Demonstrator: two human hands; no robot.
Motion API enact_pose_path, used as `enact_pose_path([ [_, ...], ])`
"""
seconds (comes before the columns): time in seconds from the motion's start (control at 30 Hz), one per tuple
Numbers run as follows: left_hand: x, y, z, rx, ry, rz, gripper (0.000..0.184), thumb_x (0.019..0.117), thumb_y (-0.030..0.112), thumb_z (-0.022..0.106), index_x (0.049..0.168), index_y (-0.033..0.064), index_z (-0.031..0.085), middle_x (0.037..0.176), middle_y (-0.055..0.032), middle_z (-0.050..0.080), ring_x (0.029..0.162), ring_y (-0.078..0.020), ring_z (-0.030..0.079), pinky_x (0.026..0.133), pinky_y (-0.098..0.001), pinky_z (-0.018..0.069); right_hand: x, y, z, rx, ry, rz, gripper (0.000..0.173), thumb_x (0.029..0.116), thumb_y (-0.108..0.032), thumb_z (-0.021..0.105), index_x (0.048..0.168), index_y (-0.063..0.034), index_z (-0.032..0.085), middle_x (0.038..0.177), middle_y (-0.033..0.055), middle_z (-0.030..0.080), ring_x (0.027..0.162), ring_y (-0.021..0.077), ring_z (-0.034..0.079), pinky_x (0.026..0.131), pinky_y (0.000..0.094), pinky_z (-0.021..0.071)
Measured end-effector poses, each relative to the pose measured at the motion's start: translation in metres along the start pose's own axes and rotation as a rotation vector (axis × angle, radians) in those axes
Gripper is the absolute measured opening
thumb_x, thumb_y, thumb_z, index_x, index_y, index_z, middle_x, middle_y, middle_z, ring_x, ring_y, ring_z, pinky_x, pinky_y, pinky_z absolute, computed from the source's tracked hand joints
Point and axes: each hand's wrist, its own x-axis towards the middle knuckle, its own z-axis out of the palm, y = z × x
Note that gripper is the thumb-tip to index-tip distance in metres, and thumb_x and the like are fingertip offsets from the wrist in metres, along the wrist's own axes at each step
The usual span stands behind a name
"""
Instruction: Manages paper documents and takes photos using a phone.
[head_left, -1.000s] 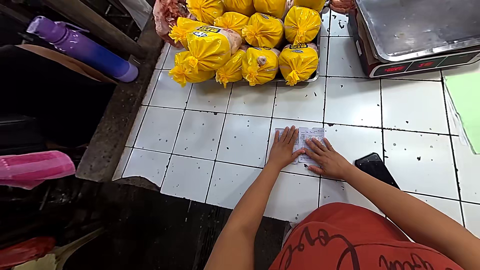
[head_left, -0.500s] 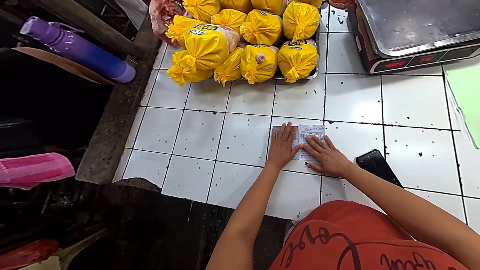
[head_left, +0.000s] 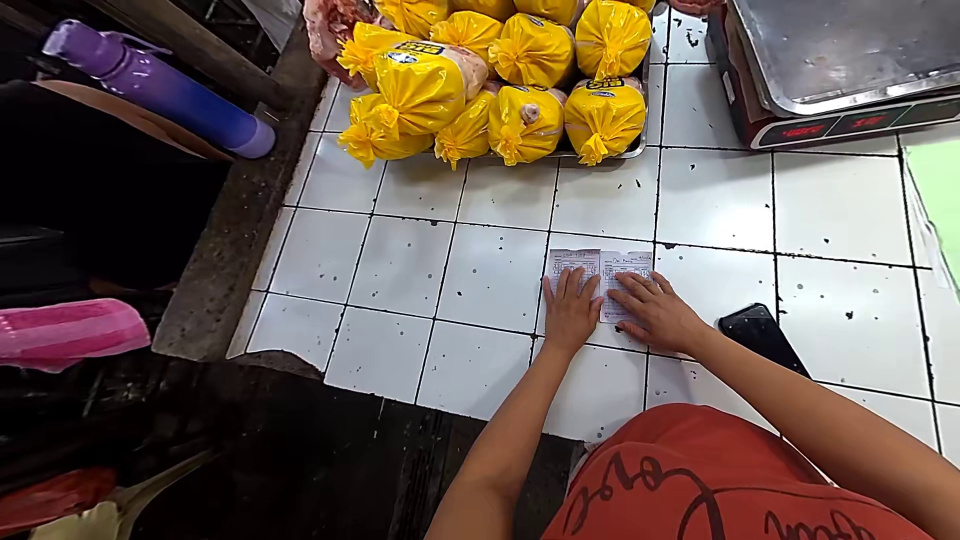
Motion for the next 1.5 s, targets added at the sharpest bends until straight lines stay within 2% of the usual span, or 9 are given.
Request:
enact_pose_path([
  [0.07, 0.008, -0.003, 0.001, 0.031, 0.003, 0.0, 0.045, 0.1034, 0.038, 0.051, 0.138, 0.0123, 0.065, 0.135, -0.0174, 0.065, 0.131, -0.0422, 0.057, 0.112, -0.0684, 0.0315, 0.0, 0.001, 0.002, -0.011, 0.034, -0.001, 0.057, 0.104, -0.046, 0.049, 0.152, -0.0146, 0.05, 0.162, 0.0177, 0.039, 0.151, 0.0383, 0.035, 0.118, 0.0686, 0.0194],
  [0.13, 0.015, -0.006, 0.002, 0.061, -0.007, -0.01, 0.049, 0.1035, 0.041, 0.05, 0.142, 0.0126, 0.061, 0.131, -0.0182, 0.066, 0.124, -0.0395, 0.06, 0.111, -0.0616, 0.0355, 0.0, 0.002, 0.006, -0.017, 0.064, 0.01, 0.058, 0.1036, -0.048, 0.048, 0.152, -0.0169, 0.051, 0.162, 0.0165, 0.04, 0.151, 0.0385, 0.035, 0.118, 0.0707, 0.018],
  [0.2, 0.02, -0.005, 0.002, 0.089, -0.056, -0.041, 0.053, 0.1032, 0.044, 0.048, 0.148, 0.0156, 0.056, 0.14, -0.0182, 0.06, 0.132, -0.0393, 0.054, 0.116, -0.0613, 0.0289, 0.001, 0.003, 0.005, -0.007, 0.05, 0.02, 0.059, 0.1038, -0.05, 0.047, 0.154, -0.0185, 0.048, 0.163, 0.0164, 0.038, 0.152, 0.0391, 0.031, 0.118, 0.0709, 0.0155],
  [0.27, 0.023, -0.005, 0.001, 0.099, -0.109, -0.052, 0.056, 0.1032, 0.047, 0.046, 0.151, 0.0181, 0.052, 0.157, -0.0171, 0.046, 0.147, -0.0411, 0.039, 0.12, -0.0671, 0.0176, 0.002, 0.005, 0.004, 0.012, 0.034, 0.022, 0.06, 0.1038, -0.05, 0.047, 0.155, -0.0188, 0.047, 0.164, 0.0172, 0.036, 0.153, 0.04, 0.028, 0.12, 0.0697, 0.0142],
  [0.33, 0.025, -0.007, 0.001, 0.103, -0.141, -0.039, 0.057, 0.1039, 0.047, 0.043, 0.154, 0.0204, 0.048, 0.163, -0.0157, 0.037, 0.152, -0.0407, 0.03, 0.119, -0.0703, 0.0122, 0.003, 0.006, 0.004, 0.021, 0.032, 0.018, 0.06, 0.1037, -0.051, 0.047, 0.155, -0.0192, 0.047, 0.164, 0.0177, 0.036, 0.153, 0.0403, 0.028, 0.12, 0.0685, 0.0147],
  [0.9, 0.041, -0.02, -0.01, 0.059, -0.309, 0.021, 0.076, 0.0989, 0.065, 0.046, 0.161, 0.0225, 0.035, 0.17, -0.0122, 0.023, 0.158, -0.0352, 0.013, 0.121, -0.0693, 0.0015, 0.005, 0.013, 0.002, 0.032, 0.029, 0.064, 0.062, 0.104, -0.052, 0.046, 0.156, -0.0189, 0.045, 0.166, 0.0188, 0.03, 0.156, 0.0402, 0.021, 0.123, 0.0636, 0.0127],
  [1.23, 0.041, -0.024, -0.014, 0.076, -0.365, 0.094, 0.076, 0.0992, 0.067, 0.043, 0.162, 0.0259, 0.032, 0.171, -0.0089, 0.021, 0.159, -0.0325, 0.012, 0.122, -0.0679, 0.0007, 0.006, 0.011, 0.003, 0.044, 0.021, 0.075, 0.062, 0.1043, -0.051, 0.047, 0.158, -0.0191, 0.043, 0.167, 0.0191, 0.028, 0.156, 0.0403, 0.019, 0.124, 0.0615, 0.012],
  [1.37, 0.041, -0.02, -0.011, 0.086, -0.371, 0.06, 0.077, 0.0996, 0.068, 0.04, 0.162, 0.0241, 0.032, 0.171, -0.0096, 0.02, 0.159, -0.0326, 0.011, 0.122, -0.0666, 0.0004, 0.007, 0.007, 0.004, 0.044, 0.028, 0.098, 0.064, 0.1041, -0.051, 0.047, 0.158, -0.0175, 0.042, 0.167, 0.0215, 0.028, 0.156, 0.0411, 0.02, 0.124, 0.0601, 0.0128],
  [1.5, 0.038, -0.018, -0.006, 0.051, -0.29, 0.086, 0.082, 0.1004, 0.067, 0.036, 0.161, 0.0131, 0.033, 0.169, -0.0152, 0.024, 0.157, -0.0369, 0.017, 0.122, -0.0667, 0.0068, 0.009, -0.002, 0.005, 0.052, 0.028, 0.12, 0.063, 0.1041, -0.049, 0.047, 0.158, -0.0177, 0.042, 0.166, 0.0247, 0.027, 0.155, 0.0451, 0.02, 0.124, 0.0616, 0.0135],
])
